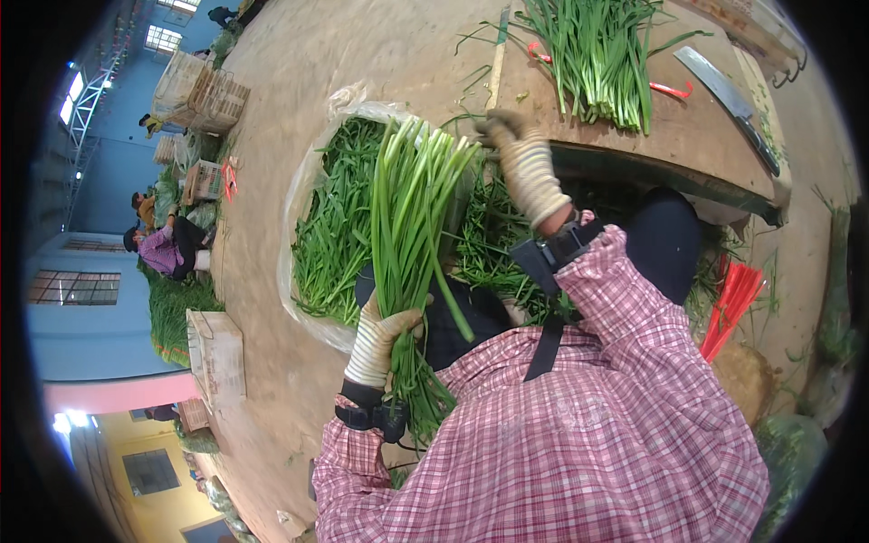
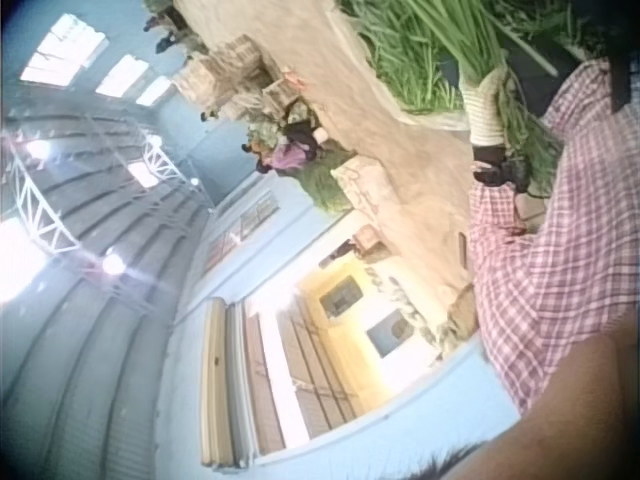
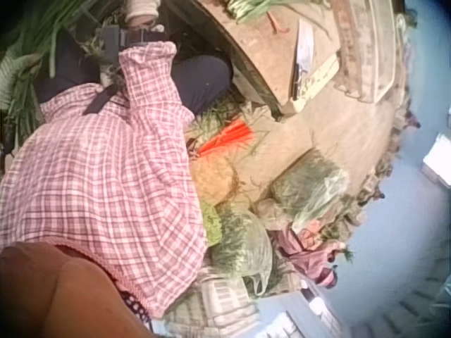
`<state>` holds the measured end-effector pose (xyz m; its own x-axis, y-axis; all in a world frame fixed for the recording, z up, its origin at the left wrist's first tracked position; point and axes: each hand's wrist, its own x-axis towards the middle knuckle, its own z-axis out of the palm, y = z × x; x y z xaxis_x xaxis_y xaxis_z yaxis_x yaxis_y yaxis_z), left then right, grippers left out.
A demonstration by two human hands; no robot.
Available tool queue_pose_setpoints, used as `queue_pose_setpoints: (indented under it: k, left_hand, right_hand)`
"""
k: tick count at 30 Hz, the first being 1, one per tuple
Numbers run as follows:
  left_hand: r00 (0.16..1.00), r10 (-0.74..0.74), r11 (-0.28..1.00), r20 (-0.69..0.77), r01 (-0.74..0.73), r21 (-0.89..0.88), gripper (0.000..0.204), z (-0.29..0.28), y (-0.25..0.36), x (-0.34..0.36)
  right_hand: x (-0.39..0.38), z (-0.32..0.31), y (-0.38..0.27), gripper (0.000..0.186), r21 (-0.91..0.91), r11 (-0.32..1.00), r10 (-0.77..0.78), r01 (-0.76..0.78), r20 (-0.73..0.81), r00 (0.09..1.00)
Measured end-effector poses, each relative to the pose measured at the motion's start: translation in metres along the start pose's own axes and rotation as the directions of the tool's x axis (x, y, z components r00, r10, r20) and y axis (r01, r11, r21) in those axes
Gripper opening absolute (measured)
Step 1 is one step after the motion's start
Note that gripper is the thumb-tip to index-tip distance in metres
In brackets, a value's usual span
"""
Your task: Sorting and bundling green vegetables (likely chives or green onions) in a processing facility.
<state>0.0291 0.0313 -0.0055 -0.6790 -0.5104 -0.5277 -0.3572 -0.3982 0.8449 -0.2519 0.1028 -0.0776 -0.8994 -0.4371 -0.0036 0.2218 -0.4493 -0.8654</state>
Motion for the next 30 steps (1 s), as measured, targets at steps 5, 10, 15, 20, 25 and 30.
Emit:
queue_pose_setpoints:
  k: [5,10,15,20,25,30]
  left_hand:
    - [0.977,0.198,0.968,-0.073,-0.183,0.174,0.049,-0.005,-0.007,0.005]
    - [0.952,0.297,0.921,-0.071,-0.266,0.285,0.074,-0.019,-0.016,0.005]
    - [0.867,0.498,0.725,-0.011,-0.409,0.555,0.077,-0.056,-0.024,0.003]
    - [0.763,0.640,0.361,0.087,-0.399,0.843,0.074,-0.066,-0.008,-0.013]
    - [0.809,0.584,0.355,0.060,-0.321,0.878,0.073,-0.066,-0.010,-0.015]
    - [0.783,0.609,0.269,0.127,-0.355,0.896,0.072,-0.062,-0.011,-0.009]
  right_hand:
    - [-0.022,-0.011,-0.022,0.043,-0.239,0.944,0.284,-0.228,0.234,0.930]
    - [-0.036,0.004,-0.032,0.046,-0.477,0.855,0.434,-0.202,0.446,0.783]
    - [-0.013,-0.034,-0.015,0.034,-0.575,0.741,0.156,0.346,0.649,0.745]
    - [-0.008,-0.070,-0.031,0.038,-0.915,0.123,0.381,0.384,0.401,0.833]
    - [-0.029,-0.042,-0.034,0.043,-0.729,0.457,-0.059,0.510,0.547,0.835]
    - [-0.022,-0.017,-0.017,0.027,-0.464,0.357,-0.241,0.811,0.793,0.560]
